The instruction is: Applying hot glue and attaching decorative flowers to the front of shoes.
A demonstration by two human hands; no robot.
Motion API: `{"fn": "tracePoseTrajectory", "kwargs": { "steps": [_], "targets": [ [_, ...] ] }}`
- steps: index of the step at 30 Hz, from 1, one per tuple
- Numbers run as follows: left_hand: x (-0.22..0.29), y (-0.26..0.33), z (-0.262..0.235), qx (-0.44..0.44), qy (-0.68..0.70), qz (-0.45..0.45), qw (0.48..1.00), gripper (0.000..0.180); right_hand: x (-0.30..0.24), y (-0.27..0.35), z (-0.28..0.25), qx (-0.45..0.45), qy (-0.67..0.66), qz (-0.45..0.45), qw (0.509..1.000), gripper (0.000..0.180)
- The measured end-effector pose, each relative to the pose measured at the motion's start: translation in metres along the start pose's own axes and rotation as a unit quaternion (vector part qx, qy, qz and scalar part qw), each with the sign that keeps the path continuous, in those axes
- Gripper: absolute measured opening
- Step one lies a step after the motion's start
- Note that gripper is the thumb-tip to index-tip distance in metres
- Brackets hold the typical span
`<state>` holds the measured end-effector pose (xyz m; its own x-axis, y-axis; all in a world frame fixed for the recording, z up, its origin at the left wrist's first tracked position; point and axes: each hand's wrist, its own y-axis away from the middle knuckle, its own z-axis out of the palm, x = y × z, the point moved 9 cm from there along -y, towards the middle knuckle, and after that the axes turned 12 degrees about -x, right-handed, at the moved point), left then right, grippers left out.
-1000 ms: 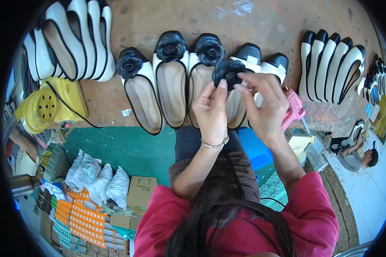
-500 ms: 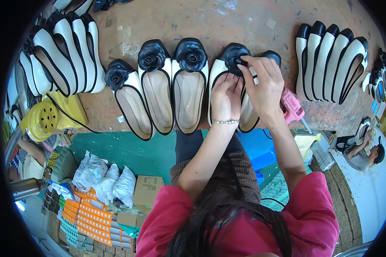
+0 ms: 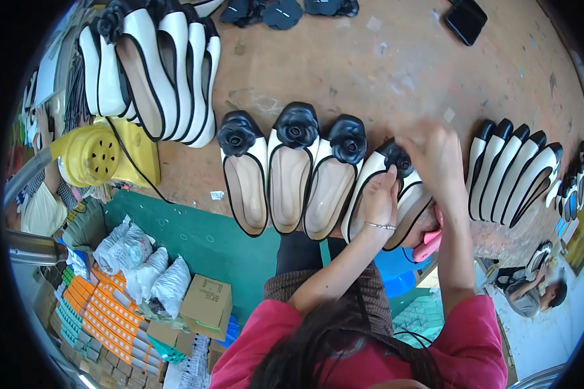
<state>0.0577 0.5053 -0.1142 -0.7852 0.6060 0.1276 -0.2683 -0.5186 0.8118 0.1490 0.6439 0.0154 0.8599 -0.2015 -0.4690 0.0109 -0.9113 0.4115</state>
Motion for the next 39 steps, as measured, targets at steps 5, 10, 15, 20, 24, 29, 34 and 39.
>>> {"fn": "tracePoseTrajectory", "kwargs": {
  "steps": [5,10,15,20,24,29,34,39],
  "targets": [
    [0.009,0.020,0.002,-0.111,-0.041,-0.023,0.993,0.020,-0.089,-0.135,0.005,0.197,0.028,-0.210,0.957,0.019],
    [0.037,0.051,0.011,-0.197,-0.138,-0.018,0.970,0.048,-0.113,-0.207,0.034,0.267,0.198,-0.209,0.920,0.042],
    [0.140,0.071,0.031,-0.129,-0.179,0.134,0.966,0.043,-0.083,-0.143,0.037,-0.007,-0.371,-0.064,0.926,0.027],
    [0.158,0.060,0.076,-0.267,-0.008,0.117,0.957,0.036,-0.062,-0.007,0.027,0.011,-0.561,-0.013,0.827,0.029],
    [0.120,0.066,0.077,-0.231,-0.126,0.096,0.960,0.024,-0.035,0.061,0.012,0.182,-0.430,0.028,0.884,0.024],
    [0.073,0.074,0.050,-0.180,-0.226,0.089,0.953,0.021,-0.032,0.129,-0.014,0.285,-0.116,-0.058,0.950,0.021],
    [0.021,0.091,0.025,-0.221,-0.187,0.005,0.957,0.023,0.011,0.164,0.026,0.210,-0.235,0.045,0.948,0.022],
    [-0.020,0.106,0.010,-0.214,-0.183,-0.012,0.959,0.038,0.035,0.191,0.036,0.209,-0.253,0.119,0.937,0.019]
  ]
}}
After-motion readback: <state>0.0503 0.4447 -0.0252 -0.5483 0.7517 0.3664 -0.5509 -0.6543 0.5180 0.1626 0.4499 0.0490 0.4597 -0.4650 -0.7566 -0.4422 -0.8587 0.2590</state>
